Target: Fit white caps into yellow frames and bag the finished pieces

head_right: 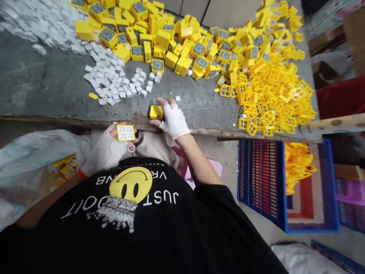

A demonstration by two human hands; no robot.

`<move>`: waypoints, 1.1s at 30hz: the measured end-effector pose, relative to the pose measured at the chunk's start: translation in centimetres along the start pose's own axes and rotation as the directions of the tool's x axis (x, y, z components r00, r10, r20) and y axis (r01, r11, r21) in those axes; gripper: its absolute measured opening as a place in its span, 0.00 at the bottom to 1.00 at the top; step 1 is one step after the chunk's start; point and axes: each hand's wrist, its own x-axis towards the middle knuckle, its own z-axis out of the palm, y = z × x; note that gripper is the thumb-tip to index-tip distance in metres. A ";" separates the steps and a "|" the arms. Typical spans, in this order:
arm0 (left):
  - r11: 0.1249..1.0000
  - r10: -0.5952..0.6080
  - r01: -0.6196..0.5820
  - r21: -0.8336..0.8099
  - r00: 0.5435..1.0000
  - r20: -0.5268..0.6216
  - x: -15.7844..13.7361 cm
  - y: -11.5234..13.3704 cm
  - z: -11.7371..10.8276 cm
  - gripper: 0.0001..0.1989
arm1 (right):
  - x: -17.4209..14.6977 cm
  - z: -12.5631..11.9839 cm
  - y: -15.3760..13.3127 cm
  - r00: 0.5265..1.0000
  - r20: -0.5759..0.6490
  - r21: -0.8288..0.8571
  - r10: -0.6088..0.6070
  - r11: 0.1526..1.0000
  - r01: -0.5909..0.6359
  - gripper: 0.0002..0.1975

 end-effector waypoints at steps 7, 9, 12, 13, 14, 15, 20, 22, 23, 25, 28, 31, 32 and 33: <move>1.000 -0.027 0.027 -0.008 1.000 -0.001 -0.9 0.6 0.9 0.12 | 1.4 -3.7 1.5 0.960 0.116 -0.066 -0.256 0.962 0.264 0.31; 0.999 -0.046 0.046 -0.010 0.999 0.005 -1.1 0.6 1.1 0.10 | 2.7 -4.2 0.8 0.905 0.279 -0.147 -0.321 0.917 0.370 0.33; 0.999 -0.040 0.040 -0.013 0.999 -0.006 -1.1 0.5 1.3 0.10 | 3.9 -3.8 -0.8 0.854 0.379 -0.144 -0.357 0.889 0.435 0.32; 0.999 -0.033 0.032 -0.012 0.999 -0.016 -1.1 0.4 1.3 0.11 | 3.8 -3.6 -1.3 0.851 0.356 -0.107 -0.387 0.887 0.448 0.33; 1.000 -0.026 0.025 -0.008 0.999 -0.024 -1.1 0.3 1.3 0.12 | 3.6 -3.4 -1.9 0.848 0.313 -0.054 -0.427 0.884 0.465 0.35; 1.000 -0.016 0.016 -0.002 0.999 -0.030 -1.2 0.3 1.3 0.13 | 3.1 -3.2 -2.5 0.843 0.260 0.009 -0.471 0.874 0.486 0.37; 1.000 0.023 -0.024 -0.004 0.999 -0.034 -1.8 0.8 1.9 0.14 | 0.9 -2.9 -5.8 0.840 0.134 0.218 -0.526 0.842 0.493 0.43; 1.000 0.011 -0.012 -0.021 0.999 -0.041 -1.9 1.0 2.0 0.15 | 0.7 -3.0 -6.6 0.867 0.178 0.215 -0.465 0.878 0.427 0.43; 1.000 0.003 -0.004 -0.029 0.999 -0.044 -2.0 1.0 1.9 0.16 | 0.7 -3.1 -6.8 0.875 0.206 0.204 -0.438 0.894 0.400 0.43; 0.999 -0.007 0.005 -0.042 0.999 -0.048 -2.0 0.8 1.7 0.18 | 0.8 -3.2 -7.0 0.875 0.245 0.184 -0.418 0.906 0.381 0.42; 0.999 0.015 -0.018 -0.048 0.998 -0.064 -2.0 0.3 1.3 0.17 | 0.6 -3.3 -6.9 0.856 0.259 0.166 -0.447 0.894 0.416 0.41; 0.996 0.082 -0.084 -0.024 0.993 -0.084 -2.1 -0.2 1.2 0.16 | -0.1 -3.1 -7.0 0.848 0.248 0.122 -0.468 0.884 0.452 0.43; 0.995 0.097 -0.098 -0.009 0.992 -0.085 -2.2 -0.3 1.2 0.16 | -0.4 -2.9 -7.2 0.848 0.242 0.106 -0.471 0.882 0.460 0.43; 0.994 0.108 -0.107 0.012 0.991 -0.082 -2.4 -0.3 1.2 0.16 | -0.7 -2.7 -7.4 0.849 0.235 0.090 -0.473 0.880 0.465 0.43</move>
